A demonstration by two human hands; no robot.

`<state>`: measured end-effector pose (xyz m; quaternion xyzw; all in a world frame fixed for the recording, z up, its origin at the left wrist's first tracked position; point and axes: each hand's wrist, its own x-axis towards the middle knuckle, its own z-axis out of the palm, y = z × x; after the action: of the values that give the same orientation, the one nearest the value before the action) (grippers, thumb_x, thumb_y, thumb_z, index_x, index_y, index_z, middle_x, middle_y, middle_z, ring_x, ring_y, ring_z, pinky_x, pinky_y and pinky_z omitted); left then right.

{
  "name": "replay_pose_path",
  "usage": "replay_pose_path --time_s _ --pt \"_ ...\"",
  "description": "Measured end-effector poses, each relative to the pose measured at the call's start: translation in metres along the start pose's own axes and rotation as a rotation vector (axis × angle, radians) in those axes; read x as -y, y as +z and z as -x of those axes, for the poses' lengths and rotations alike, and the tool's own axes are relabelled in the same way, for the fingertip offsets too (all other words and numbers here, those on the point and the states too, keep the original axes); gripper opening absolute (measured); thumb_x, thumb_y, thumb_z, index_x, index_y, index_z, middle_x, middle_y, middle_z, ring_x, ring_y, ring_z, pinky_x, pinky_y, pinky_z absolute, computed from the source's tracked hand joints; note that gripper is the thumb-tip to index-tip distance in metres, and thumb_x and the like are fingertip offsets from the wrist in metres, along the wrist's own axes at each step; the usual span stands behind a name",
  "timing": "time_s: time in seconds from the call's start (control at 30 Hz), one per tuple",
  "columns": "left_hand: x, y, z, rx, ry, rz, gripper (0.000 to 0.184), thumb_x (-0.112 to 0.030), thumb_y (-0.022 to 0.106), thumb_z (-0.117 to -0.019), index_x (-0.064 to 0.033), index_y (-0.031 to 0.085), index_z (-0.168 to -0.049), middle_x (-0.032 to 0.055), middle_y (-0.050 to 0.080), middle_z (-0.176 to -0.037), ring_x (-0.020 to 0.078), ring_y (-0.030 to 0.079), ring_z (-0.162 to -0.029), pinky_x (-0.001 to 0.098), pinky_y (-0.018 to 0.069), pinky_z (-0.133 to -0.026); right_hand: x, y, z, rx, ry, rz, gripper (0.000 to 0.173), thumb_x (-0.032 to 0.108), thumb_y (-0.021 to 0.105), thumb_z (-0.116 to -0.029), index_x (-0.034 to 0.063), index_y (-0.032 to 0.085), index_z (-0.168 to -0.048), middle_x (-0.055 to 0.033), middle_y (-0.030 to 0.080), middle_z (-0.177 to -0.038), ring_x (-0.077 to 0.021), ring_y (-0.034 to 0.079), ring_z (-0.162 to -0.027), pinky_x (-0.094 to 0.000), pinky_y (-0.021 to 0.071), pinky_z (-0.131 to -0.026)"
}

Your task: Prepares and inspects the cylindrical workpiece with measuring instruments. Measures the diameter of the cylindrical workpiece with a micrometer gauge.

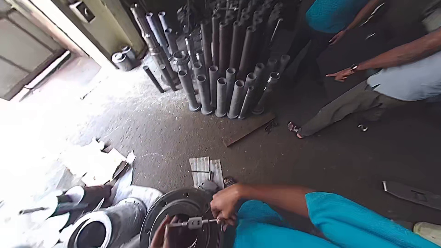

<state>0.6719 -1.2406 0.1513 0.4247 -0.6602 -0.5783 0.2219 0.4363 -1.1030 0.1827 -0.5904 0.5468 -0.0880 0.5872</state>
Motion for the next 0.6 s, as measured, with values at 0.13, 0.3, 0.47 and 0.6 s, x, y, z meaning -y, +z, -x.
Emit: replay_pose_path --time_s 0.13,0.3,0.47,0.6 --pt "-0.050 0.041 -0.052 0.336 0.086 -0.529 0.026 -0.016 0.059 -0.0997 -0.0106 0.075 -0.120 0.0007 0.078 -0.101 0.0118 0.074 -0.090 0.0402 0.0605 -0.086 0.034 0.072 -0.033 -0.067 0.011 -0.475 0.036 0.022 0.046 -0.1106 -0.0065 0.066 -0.103 -0.0170 0.072 -0.084 -0.0255 0.070 -0.072 -0.0480 0.0576 -0.075" --pt "-0.070 0.063 -0.041 0.660 0.159 -0.772 0.038 -0.019 0.055 -0.1021 -0.0249 0.066 -0.138 0.0019 0.077 -0.110 0.0198 0.073 -0.095 0.0498 0.0558 -0.088 0.072 0.111 -0.078 -0.253 0.030 -0.921 0.036 0.021 0.042 -0.1103 -0.0064 0.065 -0.108 -0.0109 0.074 -0.083 -0.0150 0.070 -0.065 -0.0328 0.0589 -0.062" --pt "-0.020 -0.019 0.021 0.273 0.183 -0.416 0.035 -0.020 0.053 -0.1033 -0.0007 0.065 -0.130 0.0051 0.075 -0.115 0.0126 0.072 -0.102 0.0356 0.0614 -0.089 0.033 0.048 -0.033 -0.518 -0.327 -0.148 0.023 0.020 0.061 -0.0999 0.0011 0.074 -0.098 -0.0149 0.072 -0.081 -0.0290 0.071 -0.076 -0.0530 0.0568 -0.071" --pt "0.011 -0.041 0.082 0.221 0.019 -0.259 0.031 -0.019 0.061 -0.0999 -0.0011 0.069 -0.125 0.0049 0.077 -0.105 0.0117 0.074 -0.091 0.0302 0.0633 -0.081 -0.006 -0.028 -0.032 -0.722 -0.233 0.303 0.023 0.032 0.061 -0.1010 0.0167 0.076 -0.108 -0.0048 0.070 -0.099 -0.0239 0.069 -0.092 -0.0473 0.0588 -0.079"
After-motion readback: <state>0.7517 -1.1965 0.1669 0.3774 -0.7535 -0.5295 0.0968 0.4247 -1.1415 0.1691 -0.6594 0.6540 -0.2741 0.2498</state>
